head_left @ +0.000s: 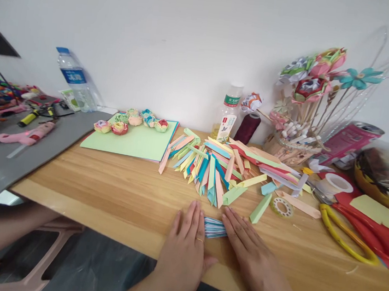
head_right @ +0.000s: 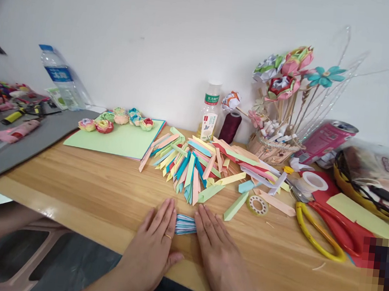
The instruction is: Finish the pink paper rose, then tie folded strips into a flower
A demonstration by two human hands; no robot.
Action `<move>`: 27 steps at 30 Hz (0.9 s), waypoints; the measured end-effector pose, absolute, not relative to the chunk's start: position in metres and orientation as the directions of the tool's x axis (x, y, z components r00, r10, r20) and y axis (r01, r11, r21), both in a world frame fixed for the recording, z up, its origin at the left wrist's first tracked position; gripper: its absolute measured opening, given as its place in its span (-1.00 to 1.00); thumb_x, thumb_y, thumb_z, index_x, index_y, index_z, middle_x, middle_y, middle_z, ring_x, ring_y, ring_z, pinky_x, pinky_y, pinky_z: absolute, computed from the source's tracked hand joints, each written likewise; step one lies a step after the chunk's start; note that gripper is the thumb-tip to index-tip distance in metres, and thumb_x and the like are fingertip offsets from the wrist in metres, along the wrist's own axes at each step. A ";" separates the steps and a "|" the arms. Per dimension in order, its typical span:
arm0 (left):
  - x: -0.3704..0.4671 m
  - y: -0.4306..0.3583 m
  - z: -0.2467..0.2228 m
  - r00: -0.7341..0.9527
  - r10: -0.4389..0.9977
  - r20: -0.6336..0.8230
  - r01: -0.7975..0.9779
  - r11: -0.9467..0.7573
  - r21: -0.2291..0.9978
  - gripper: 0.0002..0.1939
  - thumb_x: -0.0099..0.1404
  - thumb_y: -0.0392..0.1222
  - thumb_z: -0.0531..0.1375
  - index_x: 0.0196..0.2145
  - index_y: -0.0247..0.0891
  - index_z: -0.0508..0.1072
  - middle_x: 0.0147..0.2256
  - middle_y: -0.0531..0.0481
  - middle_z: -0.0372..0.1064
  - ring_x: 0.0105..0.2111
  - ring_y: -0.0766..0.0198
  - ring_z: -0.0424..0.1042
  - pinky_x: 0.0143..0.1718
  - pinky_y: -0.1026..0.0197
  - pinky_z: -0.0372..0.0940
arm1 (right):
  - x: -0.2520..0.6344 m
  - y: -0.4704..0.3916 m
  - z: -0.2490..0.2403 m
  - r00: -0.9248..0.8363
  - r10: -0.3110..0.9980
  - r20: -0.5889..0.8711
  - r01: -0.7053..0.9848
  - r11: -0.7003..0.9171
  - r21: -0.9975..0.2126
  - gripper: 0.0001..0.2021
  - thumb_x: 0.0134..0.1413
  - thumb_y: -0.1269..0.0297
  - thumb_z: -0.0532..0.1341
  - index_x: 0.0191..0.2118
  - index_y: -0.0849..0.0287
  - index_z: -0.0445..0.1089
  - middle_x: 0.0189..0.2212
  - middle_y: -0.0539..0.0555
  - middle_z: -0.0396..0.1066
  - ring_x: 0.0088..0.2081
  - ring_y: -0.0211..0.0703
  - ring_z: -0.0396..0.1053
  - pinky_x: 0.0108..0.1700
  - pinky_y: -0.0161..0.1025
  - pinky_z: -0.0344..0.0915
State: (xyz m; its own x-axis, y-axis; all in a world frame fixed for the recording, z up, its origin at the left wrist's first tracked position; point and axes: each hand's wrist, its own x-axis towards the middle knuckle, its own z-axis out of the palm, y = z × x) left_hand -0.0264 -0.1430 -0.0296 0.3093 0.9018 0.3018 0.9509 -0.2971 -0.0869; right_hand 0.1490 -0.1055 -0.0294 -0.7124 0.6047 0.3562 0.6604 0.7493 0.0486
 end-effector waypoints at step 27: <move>-0.024 -0.112 -0.020 0.371 0.796 0.478 0.720 -0.572 0.393 -0.79 0.26 -0.36 -0.05 -0.29 -0.36 0.37 -0.40 -0.07 0.36 -0.32 0.28 0.30 -0.31 0.21 0.33 | 0.155 -0.106 -0.029 -0.713 0.640 0.287 0.661 0.749 -0.028 -0.46 0.12 0.56 -0.14 0.23 0.22 -0.20 0.13 0.20 0.12 0.14 -0.13 0.07 0.06 -0.05 0.22</move>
State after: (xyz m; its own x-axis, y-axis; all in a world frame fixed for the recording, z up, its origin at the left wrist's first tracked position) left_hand -0.0242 -0.1115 -0.0198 0.3712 0.7959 0.4783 0.7197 -0.5721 0.3934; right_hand 0.1552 -0.1060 -0.0288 -0.7128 0.6400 0.2868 0.6614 0.7495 -0.0285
